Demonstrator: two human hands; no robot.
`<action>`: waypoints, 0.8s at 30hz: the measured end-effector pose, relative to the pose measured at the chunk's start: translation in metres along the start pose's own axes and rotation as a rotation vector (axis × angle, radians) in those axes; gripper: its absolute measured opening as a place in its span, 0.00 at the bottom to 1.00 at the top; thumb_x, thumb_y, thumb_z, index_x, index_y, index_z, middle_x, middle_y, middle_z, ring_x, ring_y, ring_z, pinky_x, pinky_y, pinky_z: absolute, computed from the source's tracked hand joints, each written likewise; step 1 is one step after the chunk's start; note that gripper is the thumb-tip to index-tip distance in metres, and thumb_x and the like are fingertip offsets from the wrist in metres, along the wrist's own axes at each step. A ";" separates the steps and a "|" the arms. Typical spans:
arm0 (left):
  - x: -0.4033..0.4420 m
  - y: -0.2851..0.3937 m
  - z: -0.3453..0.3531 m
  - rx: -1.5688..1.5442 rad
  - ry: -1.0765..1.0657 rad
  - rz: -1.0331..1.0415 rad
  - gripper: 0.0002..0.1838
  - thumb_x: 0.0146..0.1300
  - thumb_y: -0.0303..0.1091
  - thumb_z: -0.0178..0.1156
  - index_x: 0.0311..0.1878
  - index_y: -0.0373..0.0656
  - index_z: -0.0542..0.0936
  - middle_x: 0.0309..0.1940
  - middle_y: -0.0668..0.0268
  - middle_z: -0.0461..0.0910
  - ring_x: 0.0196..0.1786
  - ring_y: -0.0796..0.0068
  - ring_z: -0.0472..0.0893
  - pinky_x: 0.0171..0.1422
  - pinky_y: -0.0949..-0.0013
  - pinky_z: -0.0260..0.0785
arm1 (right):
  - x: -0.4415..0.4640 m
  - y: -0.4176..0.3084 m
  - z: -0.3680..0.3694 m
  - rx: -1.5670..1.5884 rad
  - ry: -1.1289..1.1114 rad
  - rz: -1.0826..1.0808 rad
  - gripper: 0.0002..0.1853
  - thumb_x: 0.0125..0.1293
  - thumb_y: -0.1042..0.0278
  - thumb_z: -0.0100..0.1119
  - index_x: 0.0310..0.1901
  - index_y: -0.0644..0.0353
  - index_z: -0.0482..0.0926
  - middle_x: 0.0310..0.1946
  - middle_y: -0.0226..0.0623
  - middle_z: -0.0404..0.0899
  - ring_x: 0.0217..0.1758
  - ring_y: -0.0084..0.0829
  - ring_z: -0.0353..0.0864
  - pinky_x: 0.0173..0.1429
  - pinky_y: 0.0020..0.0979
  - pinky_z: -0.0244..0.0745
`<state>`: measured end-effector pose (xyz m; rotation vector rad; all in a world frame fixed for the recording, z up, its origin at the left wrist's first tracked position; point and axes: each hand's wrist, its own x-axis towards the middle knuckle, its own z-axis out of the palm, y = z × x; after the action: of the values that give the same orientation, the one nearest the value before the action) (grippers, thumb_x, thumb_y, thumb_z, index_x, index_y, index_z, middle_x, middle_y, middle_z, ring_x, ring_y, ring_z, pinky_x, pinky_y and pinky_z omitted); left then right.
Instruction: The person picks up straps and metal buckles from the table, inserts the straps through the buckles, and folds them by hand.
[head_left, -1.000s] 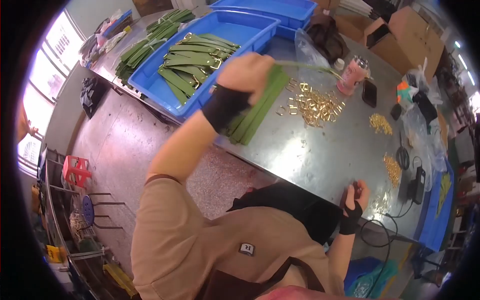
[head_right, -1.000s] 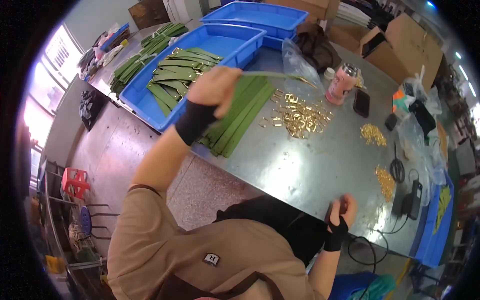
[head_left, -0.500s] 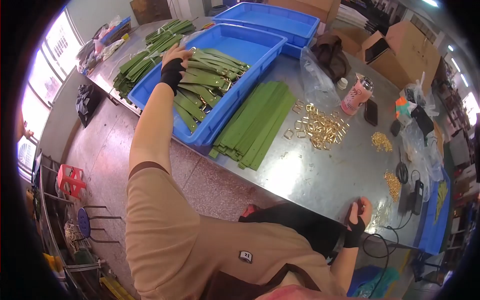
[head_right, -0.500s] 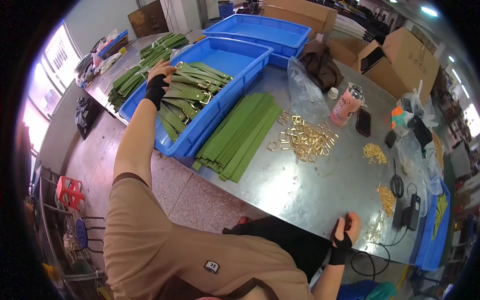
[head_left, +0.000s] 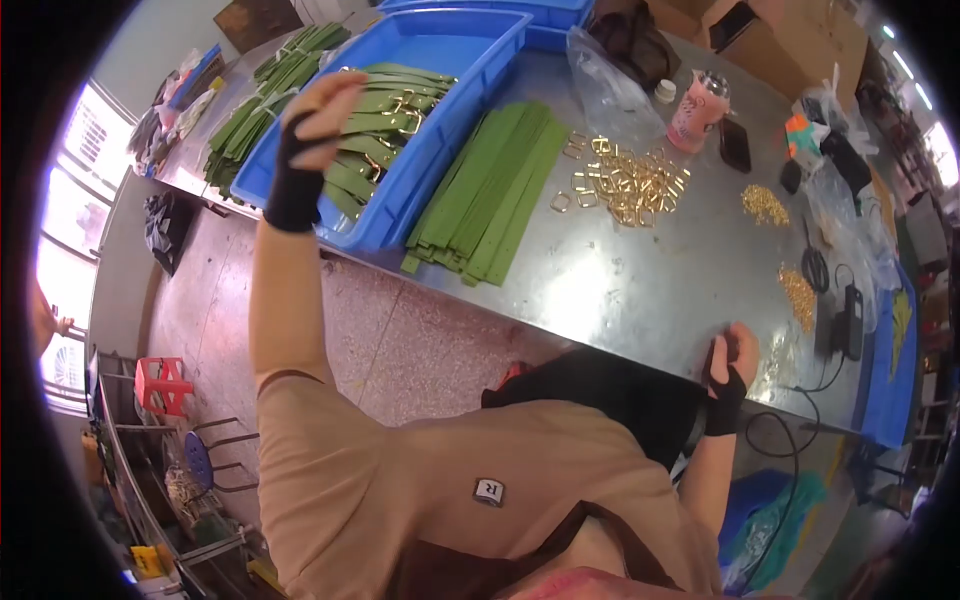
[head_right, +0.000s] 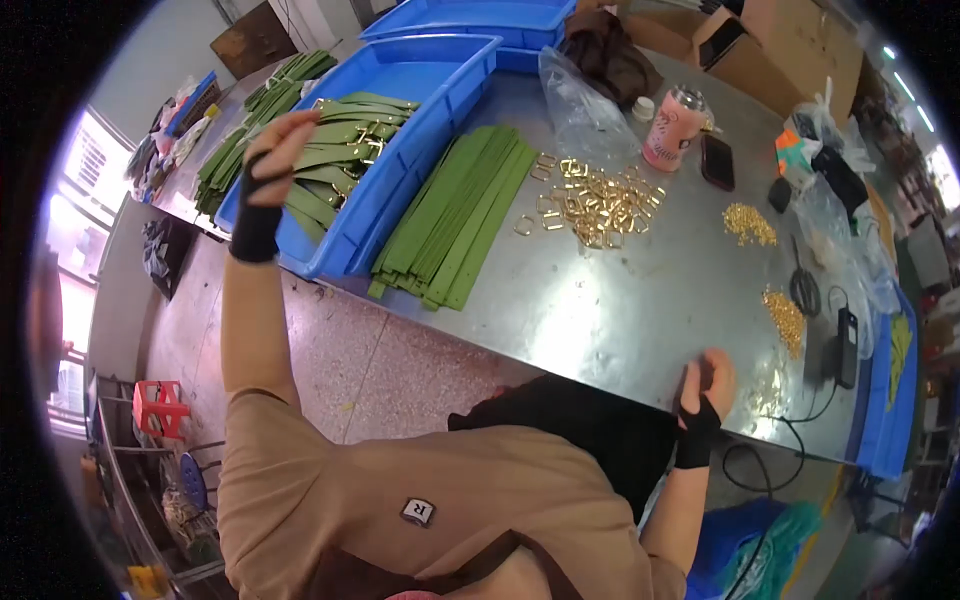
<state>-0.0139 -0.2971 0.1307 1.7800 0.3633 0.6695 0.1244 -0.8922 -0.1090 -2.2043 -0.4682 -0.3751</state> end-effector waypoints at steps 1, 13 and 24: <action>-0.022 -0.006 0.019 0.050 -0.082 0.073 0.15 0.64 0.32 0.60 0.51 0.35 0.83 0.48 0.56 0.84 0.49 0.73 0.82 0.55 0.71 0.73 | 0.002 -0.004 0.002 0.007 -0.007 0.008 0.16 0.64 0.72 0.62 0.53 0.66 0.77 0.52 0.42 0.77 0.54 0.36 0.77 0.61 0.34 0.71; -0.102 -0.117 0.136 1.264 0.022 0.049 0.14 0.65 0.36 0.53 0.43 0.35 0.79 0.45 0.49 0.78 0.52 0.44 0.76 0.58 0.48 0.70 | 0.007 -0.017 0.005 -0.064 0.004 -0.083 0.13 0.63 0.70 0.62 0.46 0.66 0.79 0.51 0.48 0.80 0.54 0.47 0.79 0.61 0.40 0.73; -0.096 -0.138 0.135 1.406 0.056 0.102 0.07 0.55 0.33 0.60 0.34 0.40 0.82 0.42 0.57 0.79 0.51 0.53 0.77 0.55 0.53 0.71 | 0.007 -0.027 0.006 -0.061 0.033 -0.113 0.10 0.62 0.69 0.61 0.42 0.65 0.79 0.49 0.49 0.80 0.52 0.52 0.77 0.58 0.44 0.71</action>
<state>0.0044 -0.4125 -0.0507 3.1122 0.9264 0.5384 0.1188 -0.8700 -0.0915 -2.2327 -0.5717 -0.4920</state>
